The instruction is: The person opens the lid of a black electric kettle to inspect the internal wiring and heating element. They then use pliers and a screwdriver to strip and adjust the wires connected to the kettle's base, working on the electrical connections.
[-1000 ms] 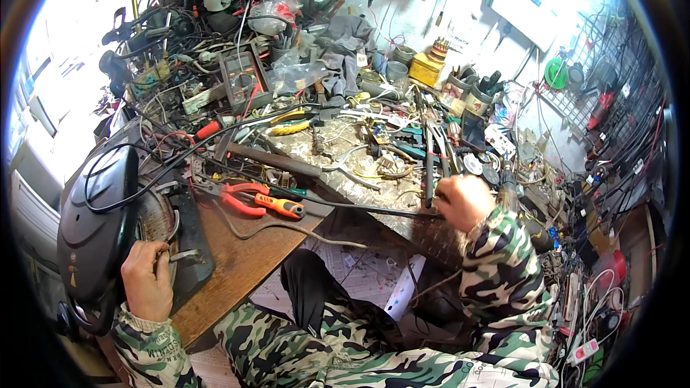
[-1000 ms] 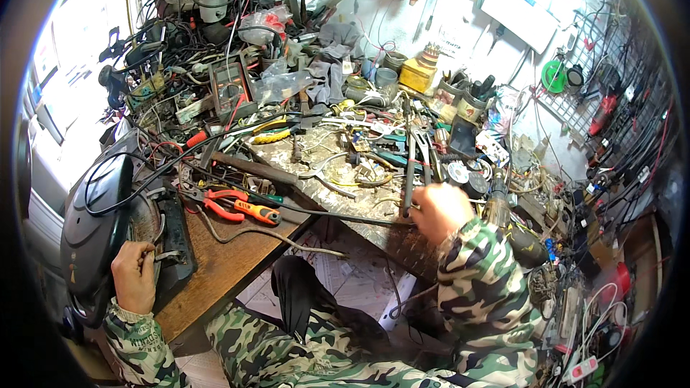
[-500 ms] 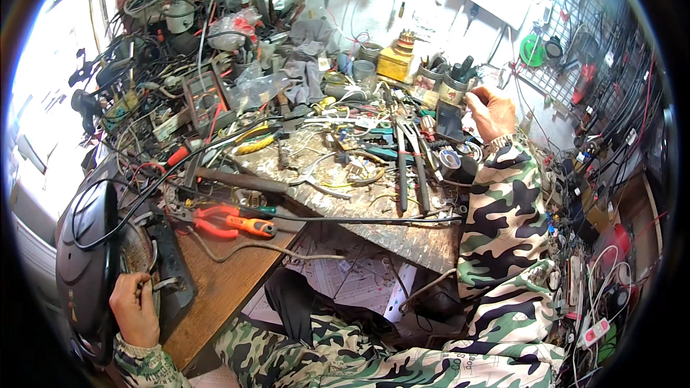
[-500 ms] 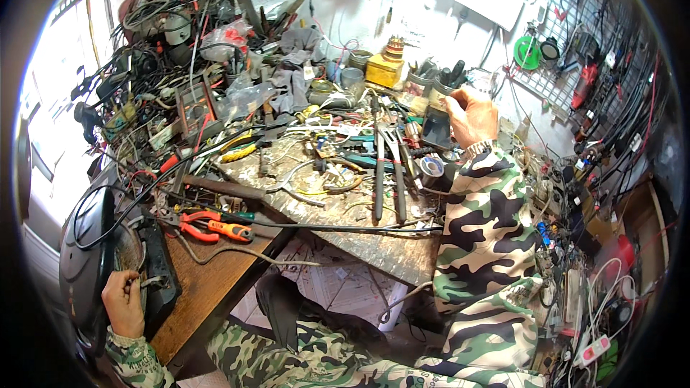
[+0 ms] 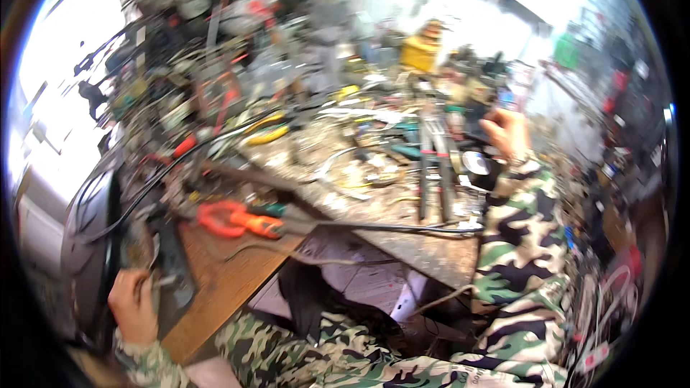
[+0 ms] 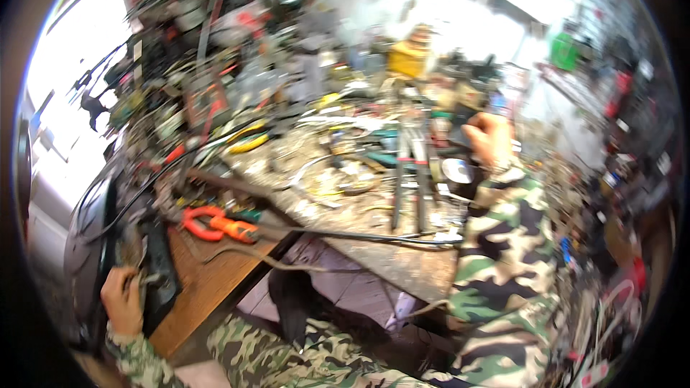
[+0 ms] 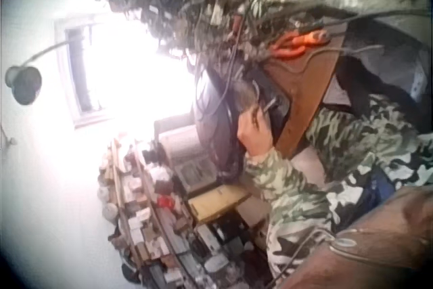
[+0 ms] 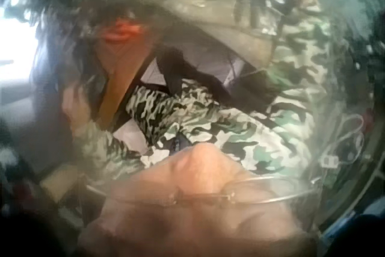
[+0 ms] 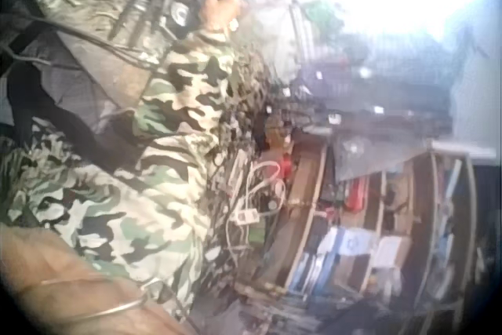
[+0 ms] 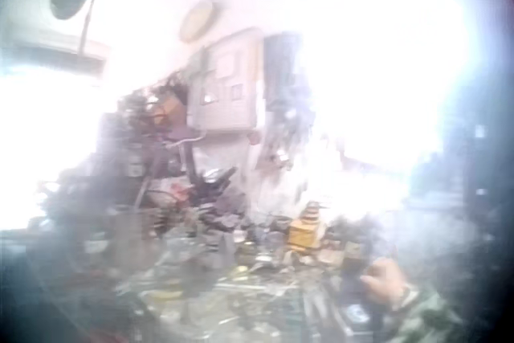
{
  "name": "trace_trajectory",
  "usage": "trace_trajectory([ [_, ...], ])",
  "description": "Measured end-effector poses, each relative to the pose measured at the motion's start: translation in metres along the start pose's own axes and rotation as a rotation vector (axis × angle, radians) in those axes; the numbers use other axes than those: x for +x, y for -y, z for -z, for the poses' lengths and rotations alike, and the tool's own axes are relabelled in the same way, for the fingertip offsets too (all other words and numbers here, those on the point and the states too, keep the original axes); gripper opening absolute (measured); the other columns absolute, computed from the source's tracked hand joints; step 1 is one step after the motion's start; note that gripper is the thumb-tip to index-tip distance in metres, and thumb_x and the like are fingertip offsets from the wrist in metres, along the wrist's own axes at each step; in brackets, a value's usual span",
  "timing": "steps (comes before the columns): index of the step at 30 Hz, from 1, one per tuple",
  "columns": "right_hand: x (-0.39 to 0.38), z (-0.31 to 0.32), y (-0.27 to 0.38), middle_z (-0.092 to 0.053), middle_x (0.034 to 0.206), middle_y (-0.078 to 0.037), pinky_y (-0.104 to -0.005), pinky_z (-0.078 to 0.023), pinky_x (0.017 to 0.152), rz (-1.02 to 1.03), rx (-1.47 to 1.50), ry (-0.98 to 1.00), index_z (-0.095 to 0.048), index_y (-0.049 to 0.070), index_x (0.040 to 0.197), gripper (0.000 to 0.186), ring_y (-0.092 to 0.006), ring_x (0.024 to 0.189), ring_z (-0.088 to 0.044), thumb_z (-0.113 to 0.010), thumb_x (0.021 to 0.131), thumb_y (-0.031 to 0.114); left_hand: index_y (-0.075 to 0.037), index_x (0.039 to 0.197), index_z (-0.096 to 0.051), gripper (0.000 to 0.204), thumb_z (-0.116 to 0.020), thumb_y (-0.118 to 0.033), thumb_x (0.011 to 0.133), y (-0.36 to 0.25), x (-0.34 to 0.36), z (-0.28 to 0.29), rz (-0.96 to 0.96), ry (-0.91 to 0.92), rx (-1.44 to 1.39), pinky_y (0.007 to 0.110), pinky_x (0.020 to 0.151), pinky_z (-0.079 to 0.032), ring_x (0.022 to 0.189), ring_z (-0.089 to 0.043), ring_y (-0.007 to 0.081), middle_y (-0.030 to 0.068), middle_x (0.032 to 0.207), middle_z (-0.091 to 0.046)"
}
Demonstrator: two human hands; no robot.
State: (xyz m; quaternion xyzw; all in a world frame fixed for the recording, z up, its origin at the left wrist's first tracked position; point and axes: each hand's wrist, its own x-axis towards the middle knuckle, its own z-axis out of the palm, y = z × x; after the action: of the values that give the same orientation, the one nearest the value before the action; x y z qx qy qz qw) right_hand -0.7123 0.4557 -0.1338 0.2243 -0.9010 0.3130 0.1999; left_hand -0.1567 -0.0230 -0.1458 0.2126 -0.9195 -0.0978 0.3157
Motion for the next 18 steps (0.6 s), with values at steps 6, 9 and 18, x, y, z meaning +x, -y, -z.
trace_trajectory([
  [6,-0.007,0.001,-0.033,-0.062,0.064,-0.003,-0.0305,-0.044,0.049,-0.017,0.152,0.159,-0.067,-0.002,0.081,0.014,-0.0105,0.054,-0.057,-0.071,0.09,0.007,0.001,0.099,-0.071,0.01,-0.069,0.005,0.09,-0.01,0.007,0.0,0.098,0.038,-0.03,0.031,0.062,-0.048,0.068,-0.06,0.0189,0.0111,0.086,-0.063],
  [9,-0.01,0.002,-0.002,-0.062,0.065,-0.002,-0.0298,-0.042,0.048,-0.05,0.067,0.237,-0.067,-0.002,0.082,0.014,-0.0094,0.053,-0.056,-0.071,0.091,0.007,0.001,0.099,-0.071,0.011,-0.07,0.003,0.088,-0.011,0.004,0.003,0.147,0.032,-0.05,0.041,0.075,-0.055,0.082,-0.069,0.0369,0.0185,0.091,-0.069],
  [18,-0.029,0.002,0.07,-0.069,0.066,-0.016,-0.0395,-0.049,0.059,0.047,-0.186,0.312,-0.073,-0.007,0.082,0.042,-0.0236,0.059,-0.066,-0.084,0.08,0.034,0.002,0.099,-0.071,0.013,-0.068,0.004,0.087,-0.014,0.005,0.004,0.153,0.044,-0.043,0.042,0.079,-0.056,0.087,-0.07,0.0387,0.0188,0.093,-0.069],
])
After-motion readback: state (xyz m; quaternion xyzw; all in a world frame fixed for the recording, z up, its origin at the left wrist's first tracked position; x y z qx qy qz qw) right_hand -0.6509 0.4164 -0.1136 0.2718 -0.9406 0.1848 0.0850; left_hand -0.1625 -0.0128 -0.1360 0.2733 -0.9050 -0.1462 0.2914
